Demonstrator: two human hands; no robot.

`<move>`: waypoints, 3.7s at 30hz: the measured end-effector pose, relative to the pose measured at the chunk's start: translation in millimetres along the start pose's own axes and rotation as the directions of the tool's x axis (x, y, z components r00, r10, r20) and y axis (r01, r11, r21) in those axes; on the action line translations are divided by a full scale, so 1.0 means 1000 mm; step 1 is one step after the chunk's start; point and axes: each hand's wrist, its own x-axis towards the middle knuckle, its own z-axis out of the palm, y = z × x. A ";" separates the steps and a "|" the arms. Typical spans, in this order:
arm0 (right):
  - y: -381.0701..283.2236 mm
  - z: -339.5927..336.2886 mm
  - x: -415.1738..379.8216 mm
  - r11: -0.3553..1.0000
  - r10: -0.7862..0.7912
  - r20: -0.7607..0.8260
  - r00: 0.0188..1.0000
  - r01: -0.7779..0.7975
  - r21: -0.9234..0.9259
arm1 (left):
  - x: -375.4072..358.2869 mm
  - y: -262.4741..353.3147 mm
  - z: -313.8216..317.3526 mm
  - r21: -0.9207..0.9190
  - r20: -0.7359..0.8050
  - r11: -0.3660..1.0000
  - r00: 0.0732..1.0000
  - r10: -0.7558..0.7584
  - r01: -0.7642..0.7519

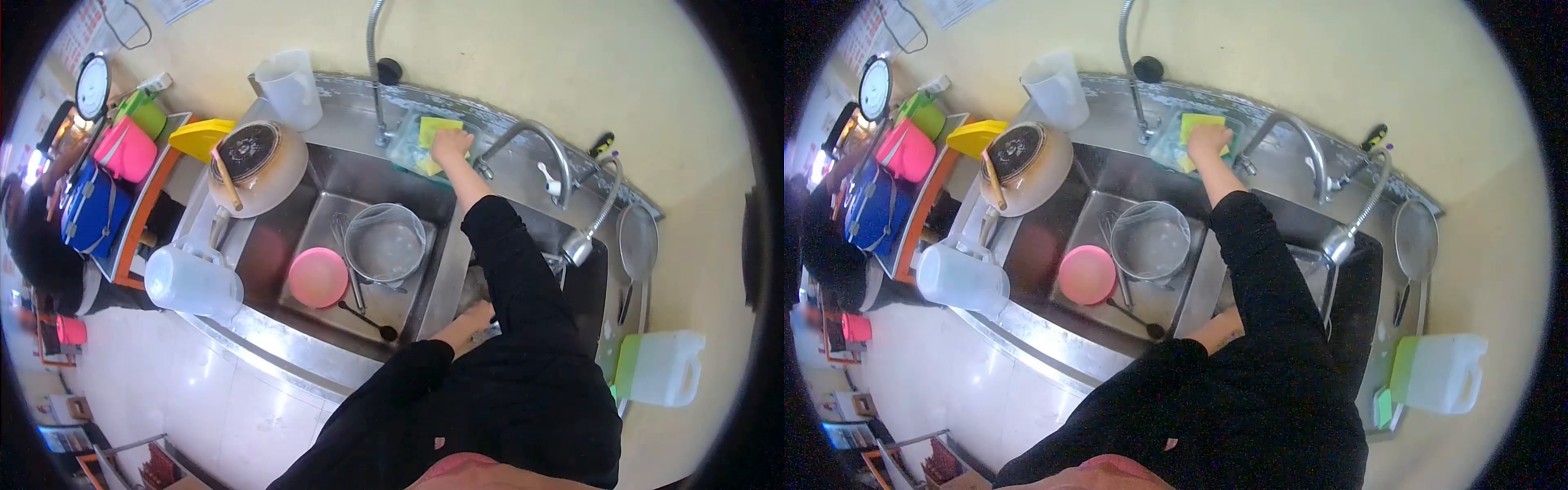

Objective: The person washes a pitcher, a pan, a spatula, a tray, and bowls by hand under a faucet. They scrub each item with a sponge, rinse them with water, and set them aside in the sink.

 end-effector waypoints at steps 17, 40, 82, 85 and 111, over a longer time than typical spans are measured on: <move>-0.004 -0.019 -0.017 0.839 0.118 -0.643 0.757 0.270 0.473 | 0.065 -0.043 0.075 -0.460 -0.559 0.859 0.825 -0.085 -0.223; 0.259 0.116 -0.405 0.833 0.166 -0.370 0.914 0.071 0.549 | -0.072 0.121 -0.010 -0.843 -0.337 0.537 0.811 -0.477 -0.034; 0.332 0.131 -0.417 0.896 -0.021 0.153 0.988 -0.049 0.441 | -0.029 0.106 0.004 -0.856 0.413 0.245 0.888 -0.202 0.454; 0.310 0.140 -0.401 0.740 0.098 0.197 0.976 -0.203 0.642 | -0.038 0.118 0.005 -0.865 0.324 0.338 0.927 -0.189 0.371; 0.346 0.028 -0.443 0.348 -0.278 0.061 0.959 0.041 0.937 | -0.012 0.070 0.045 -0.814 0.581 -0.023 0.812 -0.054 0.581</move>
